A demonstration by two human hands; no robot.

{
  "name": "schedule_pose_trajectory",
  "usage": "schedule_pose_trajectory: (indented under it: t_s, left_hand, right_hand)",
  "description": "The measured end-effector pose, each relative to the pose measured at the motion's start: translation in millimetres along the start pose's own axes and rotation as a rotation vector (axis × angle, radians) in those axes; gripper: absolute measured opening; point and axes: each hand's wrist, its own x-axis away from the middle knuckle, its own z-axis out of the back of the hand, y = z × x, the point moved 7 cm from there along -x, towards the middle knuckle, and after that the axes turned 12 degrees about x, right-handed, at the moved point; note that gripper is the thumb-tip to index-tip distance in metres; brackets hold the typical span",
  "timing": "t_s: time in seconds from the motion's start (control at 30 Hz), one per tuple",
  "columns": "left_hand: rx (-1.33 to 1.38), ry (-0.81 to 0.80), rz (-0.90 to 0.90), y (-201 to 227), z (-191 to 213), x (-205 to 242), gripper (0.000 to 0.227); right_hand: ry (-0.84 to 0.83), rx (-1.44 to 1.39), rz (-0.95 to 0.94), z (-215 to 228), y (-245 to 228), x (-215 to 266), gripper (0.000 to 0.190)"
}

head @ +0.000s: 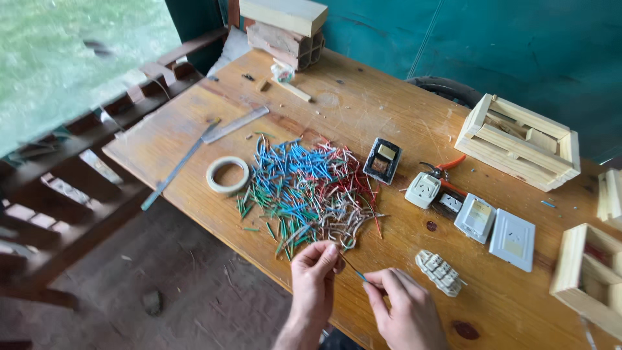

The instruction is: The person selects individual colored wires from a pile on a wooden workbench, strips the ends, and inserts them into a small white terminal block. The person repeats this process with several wires, handling them one at a time.

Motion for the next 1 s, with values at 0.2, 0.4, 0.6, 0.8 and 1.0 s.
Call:
schedule_pose_trajectory:
  t_s: [0.2,0.4,0.6,0.8,1.0]
  left_hand:
    - [-0.014,0.019,-0.003,-0.8,4.0,0.5,0.010]
    - [-0.139,-0.041,-0.176,62.6,-6.6,-14.8,0.012]
    - [-0.198,-0.086,-0.043,31.9,-12.1,-3.2,0.018]
    - [-0.481,-0.148,0.252,-12.0,-14.4,33.3,0.039]
    - [-0.406,-0.235,0.198,-21.4,-24.1,42.6,0.022]
  right_hand:
    - [-0.015,-0.010,-0.045,-9.2,6.6,5.6,0.006]
    - [-0.027,-0.072,-0.221,-3.2,45.9,37.0,0.004]
    - [-0.026,-0.132,-0.333,0.0,51.8,47.9,0.007]
    - [0.005,-0.201,-0.363,5.0,52.9,50.5,0.008]
    - [0.023,-0.239,-0.351,11.2,44.1,51.9,0.004]
